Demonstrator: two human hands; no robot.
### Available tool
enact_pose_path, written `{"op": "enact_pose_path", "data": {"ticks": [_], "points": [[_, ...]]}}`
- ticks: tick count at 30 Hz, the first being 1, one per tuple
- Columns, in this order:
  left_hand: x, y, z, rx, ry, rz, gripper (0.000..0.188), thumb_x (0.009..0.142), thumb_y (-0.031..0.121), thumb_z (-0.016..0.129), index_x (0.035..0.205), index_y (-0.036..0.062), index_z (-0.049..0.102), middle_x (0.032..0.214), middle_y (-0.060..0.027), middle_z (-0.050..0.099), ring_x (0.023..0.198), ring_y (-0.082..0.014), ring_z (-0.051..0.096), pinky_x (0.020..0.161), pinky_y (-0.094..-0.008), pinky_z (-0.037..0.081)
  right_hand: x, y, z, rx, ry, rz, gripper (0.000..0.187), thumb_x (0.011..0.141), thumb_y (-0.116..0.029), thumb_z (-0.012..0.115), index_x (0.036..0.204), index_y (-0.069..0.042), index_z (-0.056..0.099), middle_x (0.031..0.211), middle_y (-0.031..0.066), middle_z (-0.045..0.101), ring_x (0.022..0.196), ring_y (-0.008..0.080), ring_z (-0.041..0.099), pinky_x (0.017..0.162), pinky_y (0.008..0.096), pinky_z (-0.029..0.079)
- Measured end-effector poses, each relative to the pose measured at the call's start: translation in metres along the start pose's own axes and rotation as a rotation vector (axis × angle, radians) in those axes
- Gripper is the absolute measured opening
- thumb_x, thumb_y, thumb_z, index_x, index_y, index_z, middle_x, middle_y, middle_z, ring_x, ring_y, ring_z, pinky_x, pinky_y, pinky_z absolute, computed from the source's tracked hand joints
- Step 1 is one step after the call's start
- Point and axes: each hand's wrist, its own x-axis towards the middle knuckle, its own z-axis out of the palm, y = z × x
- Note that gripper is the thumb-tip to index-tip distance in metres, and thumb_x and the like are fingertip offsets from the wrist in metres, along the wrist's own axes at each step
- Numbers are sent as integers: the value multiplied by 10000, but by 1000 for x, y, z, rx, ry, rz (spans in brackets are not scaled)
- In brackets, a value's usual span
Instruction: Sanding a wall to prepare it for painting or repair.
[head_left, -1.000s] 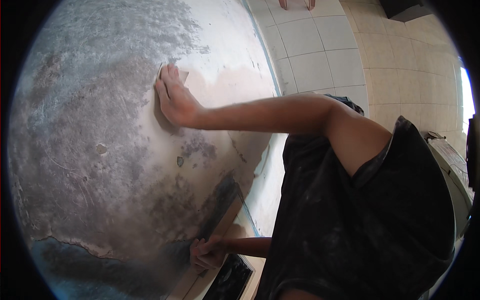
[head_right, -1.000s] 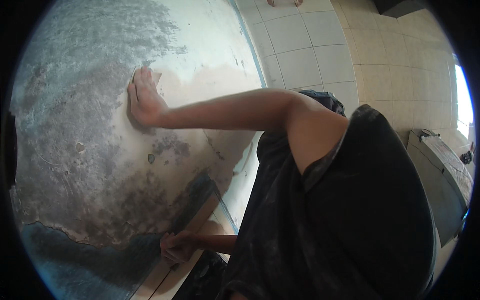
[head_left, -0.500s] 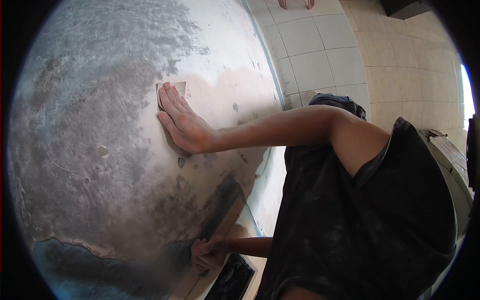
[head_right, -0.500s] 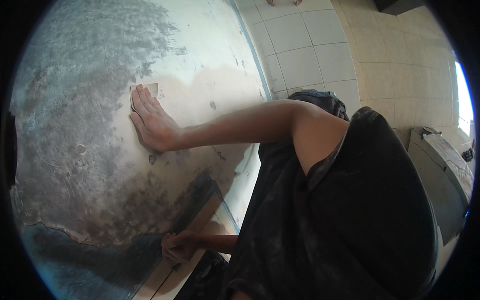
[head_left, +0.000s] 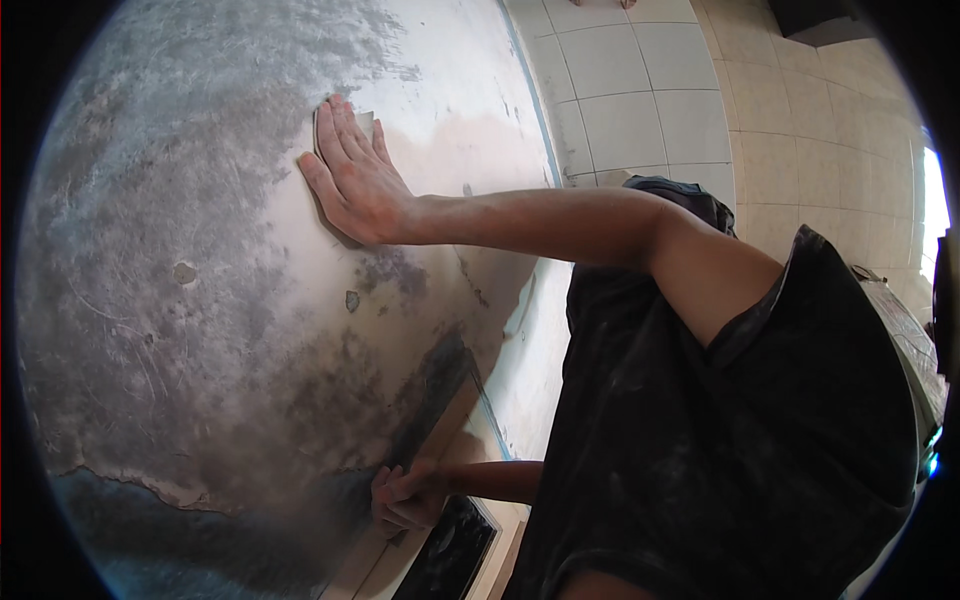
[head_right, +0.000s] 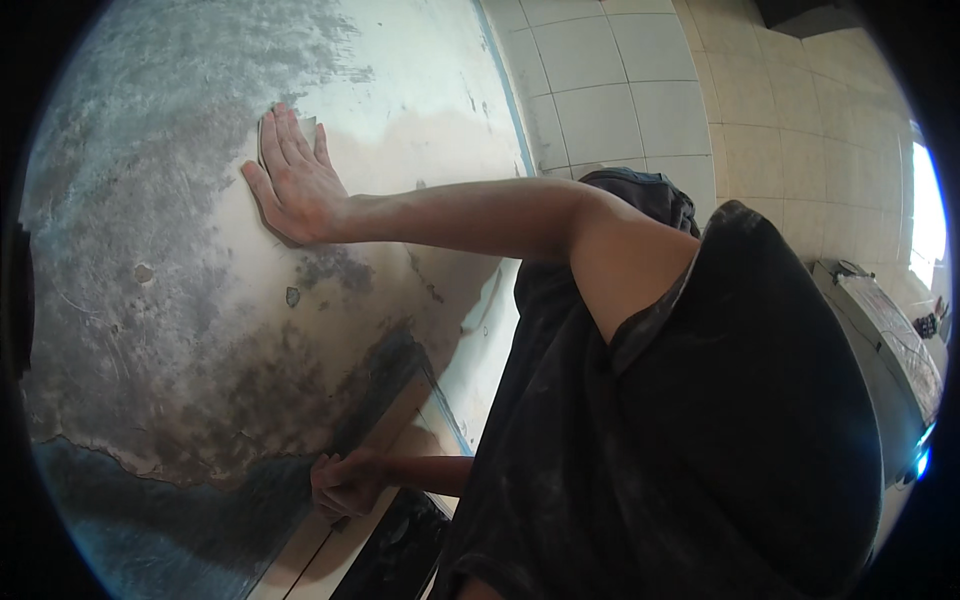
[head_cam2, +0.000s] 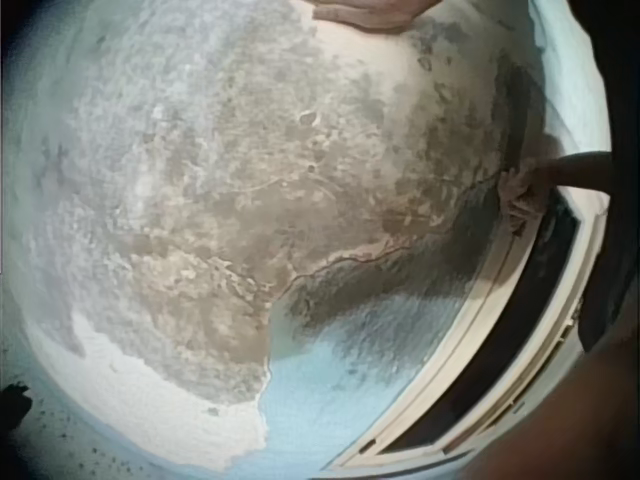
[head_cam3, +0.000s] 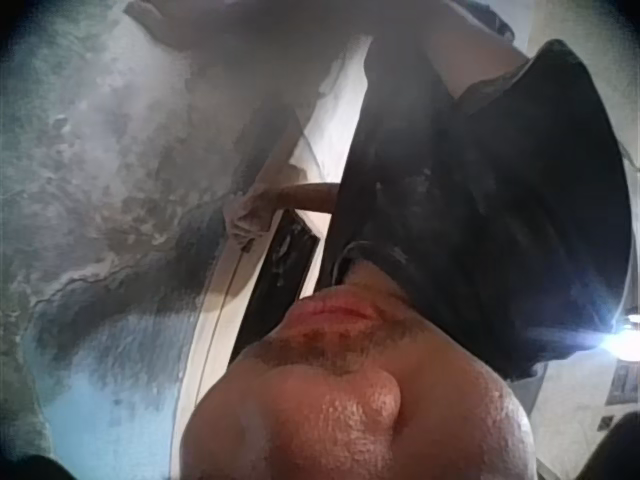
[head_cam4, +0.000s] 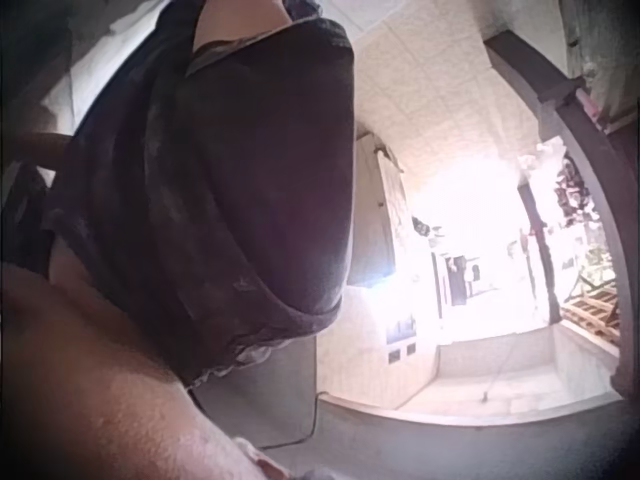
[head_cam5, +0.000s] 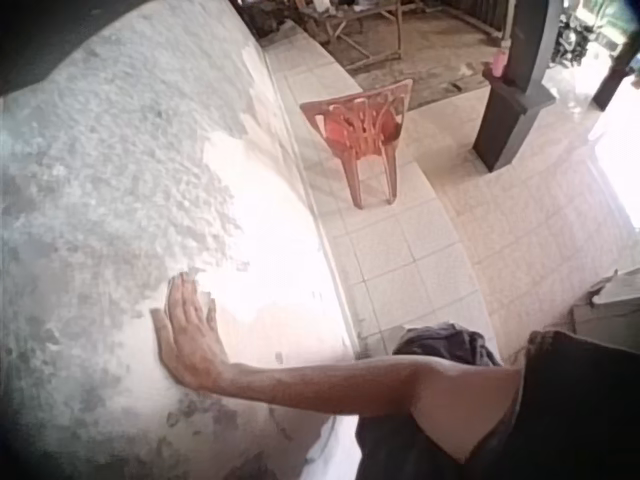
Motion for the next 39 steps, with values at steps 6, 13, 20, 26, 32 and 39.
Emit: {"op": "enact_pose_path", "data": {"ticks": [6,13,20,26,32,39], "points": [[3,-1,-4,21,0,30,522,976,176,411,457,130,441,522,20,551,508,-159,491,604,-314,373,-4,12,3,-102,-65,-102,711,1011,-396,210,1431,159,63,1512,347,70,1434,443,41,1156,550,15],[-1,-4,-5,-15,-1,35,525,983,170,397,462,128,442,518,15,543,501,-163,474,611,-314,371,9,8,-1,-116,-10,-75,731,1010,-401,185,1416,187,31,1489,393,31,1423,474,9,1165,534,21],[-2,-3,0,-36,-4,36,514,967,146,402,454,131,440,519,13,551,514,-160,476,609,-312,373,31,6,1,79,94,21,737,1011,-405,179,1415,188,13,1491,391,6,1417,485,-19,1174,509,54],[1,-4,-1,-29,-5,52,528,979,152,392,453,131,439,515,12,552,510,-153,481,605,-311,377,31,6,1,80,39,-185,711,1011,-370,200,1416,186,19,1487,397,-4,1415,491,-22,1172,506,31],[0,-5,-3,5,-10,34,530,983,156,389,455,130,432,515,9,552,497,-151,479,601,-304,376,21,0,-1,64,-41,-146,695,1004,-387,162,1461,107,-8,1528,330,-10,1435,432,-54,1180,470,29],[2,-2,-5,29,-19,28,532,987,164,390,459,123,429,510,7,546,498,-145,477,592,-304,373,54,0,2,87,75,-128,688,986,-349,176,1453,126,2,1511,362,-9,1421,479,-21,1172,507,18]]}}
